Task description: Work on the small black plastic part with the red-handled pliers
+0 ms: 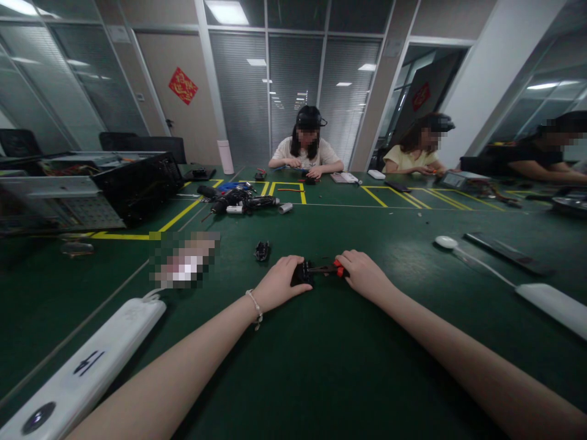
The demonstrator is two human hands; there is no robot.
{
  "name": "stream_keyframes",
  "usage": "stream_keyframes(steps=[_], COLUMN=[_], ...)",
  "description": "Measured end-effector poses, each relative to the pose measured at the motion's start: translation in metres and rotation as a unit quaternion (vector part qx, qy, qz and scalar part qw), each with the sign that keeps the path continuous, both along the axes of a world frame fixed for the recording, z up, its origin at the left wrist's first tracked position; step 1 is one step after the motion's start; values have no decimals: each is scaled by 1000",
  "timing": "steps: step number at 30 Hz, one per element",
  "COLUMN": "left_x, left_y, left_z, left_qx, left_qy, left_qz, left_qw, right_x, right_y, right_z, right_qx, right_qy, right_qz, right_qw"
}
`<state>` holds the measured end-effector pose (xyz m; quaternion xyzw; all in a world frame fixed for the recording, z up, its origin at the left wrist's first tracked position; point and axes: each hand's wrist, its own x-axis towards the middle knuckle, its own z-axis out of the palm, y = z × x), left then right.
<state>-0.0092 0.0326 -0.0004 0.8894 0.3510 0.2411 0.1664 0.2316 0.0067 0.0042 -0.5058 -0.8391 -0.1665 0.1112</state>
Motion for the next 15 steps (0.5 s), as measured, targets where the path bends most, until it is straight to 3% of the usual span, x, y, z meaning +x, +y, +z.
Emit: stream_keyframes(steps=[15], left_x=[0], left_y=[-1], left_z=[3], left_qx=[-10], left_qy=[7], left_qz=[6], left_qw=[1000], right_x=[0], right_y=[0], right_z=[-1], right_qx=[-8], right_qy=[-1], right_qz=[-13], right_qw=[1000])
